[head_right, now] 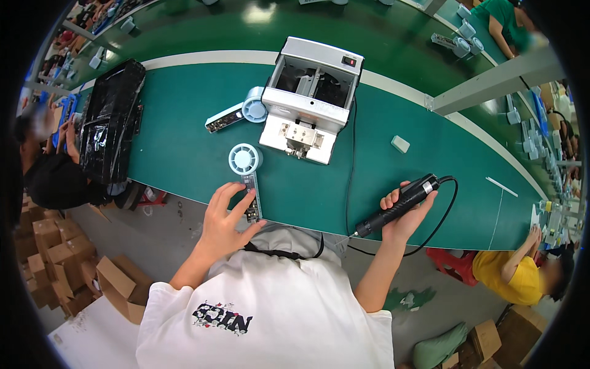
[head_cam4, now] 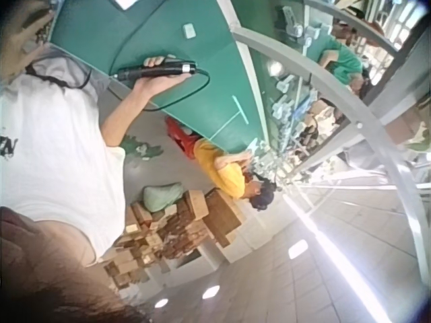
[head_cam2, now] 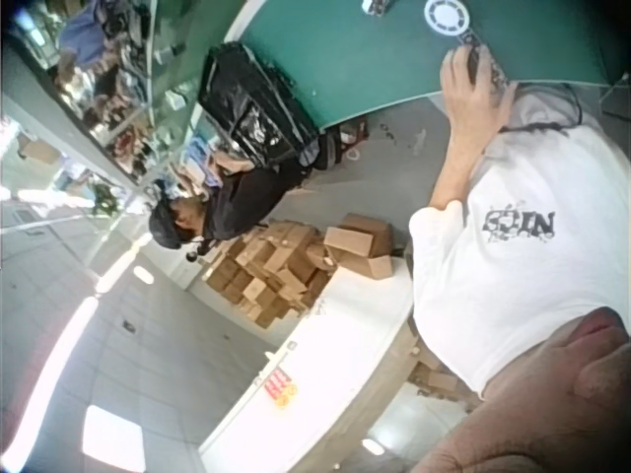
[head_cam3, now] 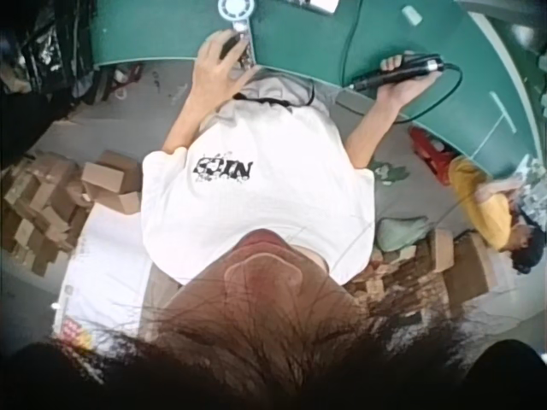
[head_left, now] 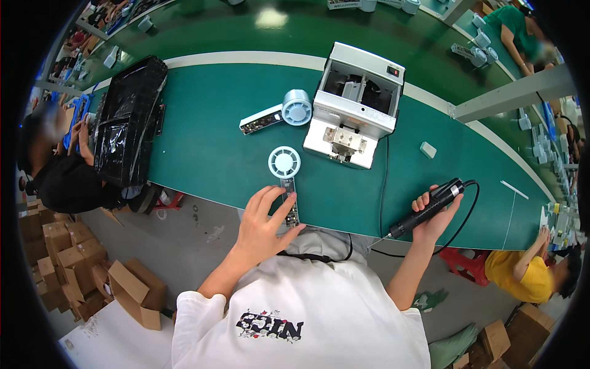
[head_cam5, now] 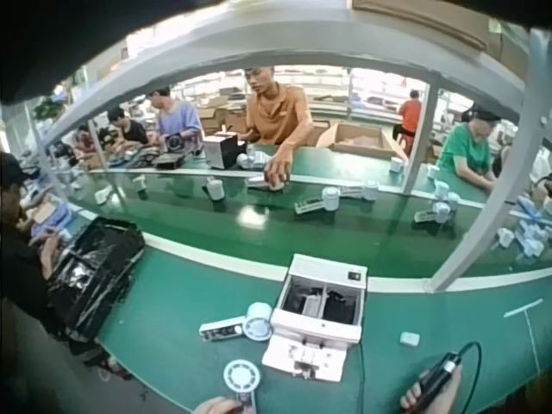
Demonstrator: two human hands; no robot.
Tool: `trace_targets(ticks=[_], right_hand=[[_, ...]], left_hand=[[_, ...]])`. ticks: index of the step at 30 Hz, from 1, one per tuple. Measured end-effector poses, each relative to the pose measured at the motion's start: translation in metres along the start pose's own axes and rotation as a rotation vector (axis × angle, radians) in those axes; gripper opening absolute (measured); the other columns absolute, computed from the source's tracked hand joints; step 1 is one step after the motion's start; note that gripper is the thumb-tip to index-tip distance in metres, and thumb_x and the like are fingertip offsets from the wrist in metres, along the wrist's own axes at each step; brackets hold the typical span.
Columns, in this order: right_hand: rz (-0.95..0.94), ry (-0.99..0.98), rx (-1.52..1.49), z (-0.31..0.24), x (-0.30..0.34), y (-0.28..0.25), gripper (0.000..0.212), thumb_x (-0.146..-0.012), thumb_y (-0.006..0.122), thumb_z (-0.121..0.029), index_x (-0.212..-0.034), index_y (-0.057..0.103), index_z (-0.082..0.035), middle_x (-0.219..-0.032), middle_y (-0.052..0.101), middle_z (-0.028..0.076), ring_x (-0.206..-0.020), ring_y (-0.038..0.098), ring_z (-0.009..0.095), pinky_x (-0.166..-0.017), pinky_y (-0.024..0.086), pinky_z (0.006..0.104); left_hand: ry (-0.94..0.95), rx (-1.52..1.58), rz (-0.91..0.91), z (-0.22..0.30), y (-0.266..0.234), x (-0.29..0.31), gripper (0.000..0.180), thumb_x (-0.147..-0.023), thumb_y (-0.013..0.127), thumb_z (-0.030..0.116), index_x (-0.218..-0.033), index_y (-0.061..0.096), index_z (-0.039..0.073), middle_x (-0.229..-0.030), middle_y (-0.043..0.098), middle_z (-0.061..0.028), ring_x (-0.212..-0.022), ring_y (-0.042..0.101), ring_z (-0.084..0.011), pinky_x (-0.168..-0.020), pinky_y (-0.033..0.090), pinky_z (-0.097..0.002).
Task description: Assembling small handheld fans on an electronics production line using an electric screwdriver.
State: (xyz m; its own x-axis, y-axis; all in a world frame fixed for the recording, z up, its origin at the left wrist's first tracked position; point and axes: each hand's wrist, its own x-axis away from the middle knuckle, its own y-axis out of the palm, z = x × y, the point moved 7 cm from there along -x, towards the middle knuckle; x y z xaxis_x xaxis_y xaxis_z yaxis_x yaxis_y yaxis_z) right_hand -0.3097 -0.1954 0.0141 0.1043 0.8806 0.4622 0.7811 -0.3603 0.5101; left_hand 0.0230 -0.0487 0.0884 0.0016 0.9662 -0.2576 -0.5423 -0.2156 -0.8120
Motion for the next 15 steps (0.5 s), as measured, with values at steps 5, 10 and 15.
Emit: trace_targets(ticks=[5,10,15], right_hand=[[0.018,0.006,-0.007,-0.0012,0.0019,0.0026,0.070,-0.095,0.038,-0.073,-0.097,0.053,-0.004,-0.065,0.047,0.006,-0.057,0.044,0.017,-0.055,0.039,0.0304],[0.023,0.015,-0.015,-0.0012,0.0019,0.0032,0.071,-0.095,0.038,-0.073,-0.097,0.053,-0.004,-0.065,0.047,0.006,-0.057,0.044,0.017,-0.055,0.038,0.0305],[0.004,0.017,-0.018,-0.0015,0.0004,0.0019,0.071,-0.095,0.038,-0.073,-0.097,0.053,-0.004,-0.065,0.047,0.006,-0.056,0.044,0.017,-0.055,0.038,0.0305]], left_hand=[[0.003,-0.093,-0.056,0.0033,-0.0033,-0.0054,0.059,-0.071,0.085,0.027,-0.122,0.066,0.004,-0.122,0.056,-0.0143,-0.116,0.054,-0.0371,-0.096,0.046,-0.0479],[0.018,-0.119,-0.075,0.0029,-0.0030,-0.0059,0.060,-0.072,0.084,0.031,-0.123,0.066,0.005,-0.123,0.057,-0.0128,-0.117,0.053,-0.0358,-0.096,0.046,-0.0484],[0.028,-0.140,-0.059,0.0030,0.0014,-0.0034,0.061,-0.073,0.083,0.031,-0.125,0.065,0.004,-0.123,0.057,-0.0139,-0.115,0.054,-0.0359,-0.095,0.046,-0.0477]])
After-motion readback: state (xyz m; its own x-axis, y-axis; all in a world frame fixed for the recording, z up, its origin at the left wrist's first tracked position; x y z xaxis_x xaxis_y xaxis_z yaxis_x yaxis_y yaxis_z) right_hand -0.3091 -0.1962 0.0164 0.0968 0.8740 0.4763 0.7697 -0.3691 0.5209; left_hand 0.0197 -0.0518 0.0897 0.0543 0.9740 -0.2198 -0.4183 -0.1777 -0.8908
